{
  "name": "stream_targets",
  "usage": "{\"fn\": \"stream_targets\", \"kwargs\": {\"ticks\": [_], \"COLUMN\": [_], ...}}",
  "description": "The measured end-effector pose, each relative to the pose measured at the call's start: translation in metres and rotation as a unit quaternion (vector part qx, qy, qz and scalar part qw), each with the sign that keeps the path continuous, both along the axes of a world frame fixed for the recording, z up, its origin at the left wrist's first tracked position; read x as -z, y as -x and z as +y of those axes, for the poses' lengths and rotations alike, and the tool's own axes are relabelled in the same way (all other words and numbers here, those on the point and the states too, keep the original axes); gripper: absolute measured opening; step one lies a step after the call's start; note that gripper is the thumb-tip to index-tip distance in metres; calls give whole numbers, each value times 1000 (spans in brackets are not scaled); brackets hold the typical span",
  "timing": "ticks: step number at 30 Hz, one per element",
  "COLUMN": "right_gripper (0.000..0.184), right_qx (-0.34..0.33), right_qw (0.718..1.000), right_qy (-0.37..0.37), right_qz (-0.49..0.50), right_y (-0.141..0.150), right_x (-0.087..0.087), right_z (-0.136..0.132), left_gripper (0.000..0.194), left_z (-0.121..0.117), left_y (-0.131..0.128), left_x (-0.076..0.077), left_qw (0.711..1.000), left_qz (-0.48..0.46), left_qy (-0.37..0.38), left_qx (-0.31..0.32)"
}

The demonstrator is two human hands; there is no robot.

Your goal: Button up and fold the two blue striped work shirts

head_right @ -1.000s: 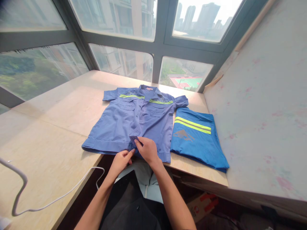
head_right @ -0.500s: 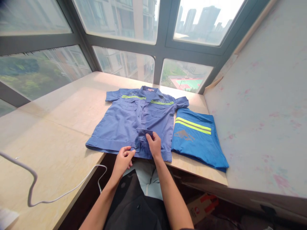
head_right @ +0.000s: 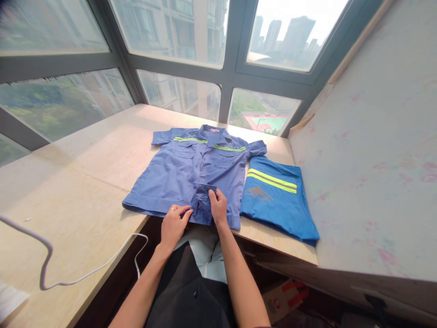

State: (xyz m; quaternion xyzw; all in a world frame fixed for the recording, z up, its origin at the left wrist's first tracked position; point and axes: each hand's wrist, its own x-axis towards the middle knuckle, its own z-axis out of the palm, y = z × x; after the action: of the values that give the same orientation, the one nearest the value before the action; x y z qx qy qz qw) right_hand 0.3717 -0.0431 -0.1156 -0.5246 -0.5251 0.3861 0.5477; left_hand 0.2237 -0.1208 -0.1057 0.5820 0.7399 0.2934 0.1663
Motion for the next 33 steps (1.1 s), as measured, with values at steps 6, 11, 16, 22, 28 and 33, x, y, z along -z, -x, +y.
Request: {"fn": "stream_targets", "kwargs": {"ticks": [6,11,16,22,28,33], "right_gripper": [38,34,32,28,26,30], "right_qx": [34,19,1,9,52,202], "right_qw": [999,999,999,995,988,956], "right_qy": [-6,1,3,10,35,73], "right_qz": [22,31,44,101,144,202], "right_y": [-3,-2,0,1,-2,-8], "right_x": [0,1,0,2,1,13], "right_z": [0,1,3,5,7,16], "left_gripper": [16,15,13,18,27,27], "left_z": [3,1,11,22,23,17], "left_y": [-2,-5,-8,-20,-9,0], "left_x": [-9,-26,-30,-33,-33,-35], "left_qw": [999,991,990,996,993,985], "left_qz": [0,-3,-50,-26,-21,-52], "left_qy": [-45,-134,-132,-69,53,110], "left_qx": [12,-32,-3,58,106,126]}}
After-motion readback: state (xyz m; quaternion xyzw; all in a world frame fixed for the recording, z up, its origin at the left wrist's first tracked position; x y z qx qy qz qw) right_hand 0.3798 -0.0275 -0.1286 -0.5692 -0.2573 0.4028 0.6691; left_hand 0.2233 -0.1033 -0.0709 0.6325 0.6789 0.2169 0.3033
